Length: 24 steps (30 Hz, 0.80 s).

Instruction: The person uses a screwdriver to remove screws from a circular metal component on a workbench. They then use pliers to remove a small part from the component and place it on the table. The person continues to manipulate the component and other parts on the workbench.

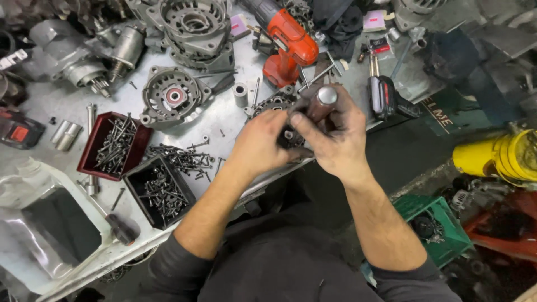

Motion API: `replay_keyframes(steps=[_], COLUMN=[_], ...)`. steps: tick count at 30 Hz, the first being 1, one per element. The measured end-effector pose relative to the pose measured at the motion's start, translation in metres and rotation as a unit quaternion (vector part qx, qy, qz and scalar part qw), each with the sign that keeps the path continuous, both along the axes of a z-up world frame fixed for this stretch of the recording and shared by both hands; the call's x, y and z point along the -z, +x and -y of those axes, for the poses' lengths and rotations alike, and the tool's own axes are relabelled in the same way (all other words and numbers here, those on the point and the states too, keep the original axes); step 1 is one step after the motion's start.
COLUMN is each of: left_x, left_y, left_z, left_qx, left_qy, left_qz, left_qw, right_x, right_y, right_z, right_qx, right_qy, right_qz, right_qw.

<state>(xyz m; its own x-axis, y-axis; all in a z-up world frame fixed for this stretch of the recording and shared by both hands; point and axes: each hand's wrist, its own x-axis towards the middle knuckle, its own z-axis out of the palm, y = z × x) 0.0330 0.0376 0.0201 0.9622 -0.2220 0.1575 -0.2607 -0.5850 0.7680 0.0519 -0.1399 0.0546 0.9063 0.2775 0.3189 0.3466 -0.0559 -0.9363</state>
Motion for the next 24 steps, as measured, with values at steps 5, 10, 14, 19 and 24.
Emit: replay_keyframes(steps=[5, 10, 14, 19, 24], left_x=[0.01, 0.028, 0.017, 0.023, 0.014], left_y=[-0.004, -0.008, -0.008, -0.008, -0.011], left_z=[-0.01, -0.009, -0.003, 0.0, -0.003], left_qx=[0.064, 0.074, 0.073, 0.04, 0.052], left_qy=[0.15, 0.152, 0.179, 0.18, 0.16], left_qz=[0.09, 0.125, 0.08, 0.112, 0.121], left_qw=[0.982, 0.978, 0.978, 0.976, 0.978], right_x=[-0.007, -0.006, 0.005, 0.042, 0.074], right_y=[-0.001, 0.004, 0.015, 0.042, 0.062], right_z=[0.009, 0.039, 0.071, 0.104, 0.12], right_qx=[0.014, -0.008, 0.059, 0.148, 0.195], right_qy=[-0.015, 0.177, 0.228, 0.111, -0.082], right_qz=[-0.001, 0.023, 0.019, -0.058, 0.006], right_qw=[1.0, 0.984, 0.972, 0.981, 0.977])
